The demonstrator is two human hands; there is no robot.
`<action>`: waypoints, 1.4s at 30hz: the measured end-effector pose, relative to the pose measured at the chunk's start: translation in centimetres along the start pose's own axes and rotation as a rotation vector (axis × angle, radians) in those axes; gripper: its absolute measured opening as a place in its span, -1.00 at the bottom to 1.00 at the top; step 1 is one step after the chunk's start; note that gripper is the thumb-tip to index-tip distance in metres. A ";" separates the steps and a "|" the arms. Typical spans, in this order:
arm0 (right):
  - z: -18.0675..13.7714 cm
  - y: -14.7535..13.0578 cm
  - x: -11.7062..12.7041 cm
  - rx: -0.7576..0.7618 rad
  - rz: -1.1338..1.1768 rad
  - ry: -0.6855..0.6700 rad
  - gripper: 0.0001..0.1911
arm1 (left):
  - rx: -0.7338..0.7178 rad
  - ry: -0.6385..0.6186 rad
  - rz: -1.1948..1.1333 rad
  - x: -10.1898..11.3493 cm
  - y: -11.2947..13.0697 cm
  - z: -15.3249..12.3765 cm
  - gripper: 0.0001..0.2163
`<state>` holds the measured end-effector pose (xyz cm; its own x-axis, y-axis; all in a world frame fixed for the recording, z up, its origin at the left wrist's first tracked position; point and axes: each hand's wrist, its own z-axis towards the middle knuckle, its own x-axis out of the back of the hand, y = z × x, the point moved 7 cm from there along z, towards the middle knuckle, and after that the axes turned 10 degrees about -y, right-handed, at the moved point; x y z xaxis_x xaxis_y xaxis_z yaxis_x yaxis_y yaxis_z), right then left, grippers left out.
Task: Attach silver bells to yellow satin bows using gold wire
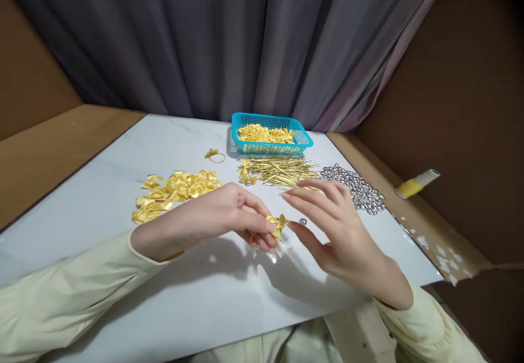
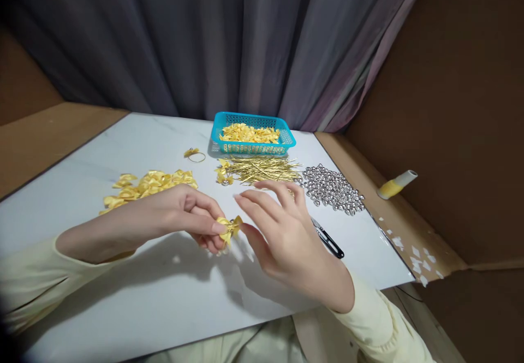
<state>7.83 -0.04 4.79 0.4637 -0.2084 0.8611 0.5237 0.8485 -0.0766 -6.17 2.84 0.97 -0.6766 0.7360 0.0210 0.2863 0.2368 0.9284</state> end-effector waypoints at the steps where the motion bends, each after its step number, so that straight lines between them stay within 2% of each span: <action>1: -0.1 -0.5 0.0 0.040 -0.083 0.009 -0.71 | 0.001 0.002 0.001 0.0 0.0 0.0 -0.88; 5: -0.6 -2.4 -0.2 0.195 -0.271 0.030 -0.80 | -0.013 0.001 0.000 0.1 0.1 0.2 -0.87; 8: -0.6 -2.9 -0.1 0.227 -0.311 0.054 -0.81 | 0.005 0.009 -0.002 0.1 0.1 0.3 -0.88; 10: -0.4 -2.4 0.5 0.163 -0.273 0.118 -0.84 | 0.013 0.005 -0.007 0.0 0.1 0.2 -0.89; 13: -0.1 -0.1 1.0 -0.066 -0.016 0.190 -0.87 | 0.008 -0.007 -0.011 -0.2 0.2 0.1 -0.89; 16: 0.2 2.1 -0.8 -0.225 0.233 0.133 -0.82 | 0.007 0.014 0.014 -0.1 0.3 0.0 -0.90; 18: 0.3 2.5 -1.7 -0.239 0.223 0.135 -0.86 | 0.013 0.019 0.023 0.0 0.2 0.0 -0.90; 19: 0.2 2.4 -1.9 -0.230 0.186 0.144 -0.89 | 0.019 0.017 0.022 0.0 0.1 0.1 -0.89; 21: 0.1 1.5 -1.8 -0.142 0.041 0.146 -0.75 | 0.022 0.010 0.023 0.0 -0.1 0.1 -0.88; 23: -0.1 -0.2 -1.5 0.008 -0.103 0.103 -0.61 | 0.017 0.005 0.039 0.0 -0.2 0.2 -0.88; 26: -0.4 -1.8 -1.0 0.145 -0.172 0.024 -0.63 | 0.016 0.009 0.050 0.2 -0.3 0.2 -0.88; 30: -0.5 -2.3 -0.9 0.183 -0.229 0.016 -0.73 | 0.030 0.007 0.035 0.2 -0.3 0.3 -0.88; 37: -0.7 -2.7 -1.4 0.254 -0.327 0.057 -0.75 | 0.047 0.001 0.020 0.1 -0.4 0.2 -0.86; 42: -0.6 -2.3 -0.5 0.180 -0.354 0.166 -0.73 | 0.060 -0.006 0.027 0.0 -0.6 0.3 -0.86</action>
<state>6.79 -2.18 4.28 0.3948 -0.5649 0.7246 0.5446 0.7790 0.3107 -6.18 2.88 0.33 -0.6644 0.7461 0.0433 0.3449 0.2546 0.9035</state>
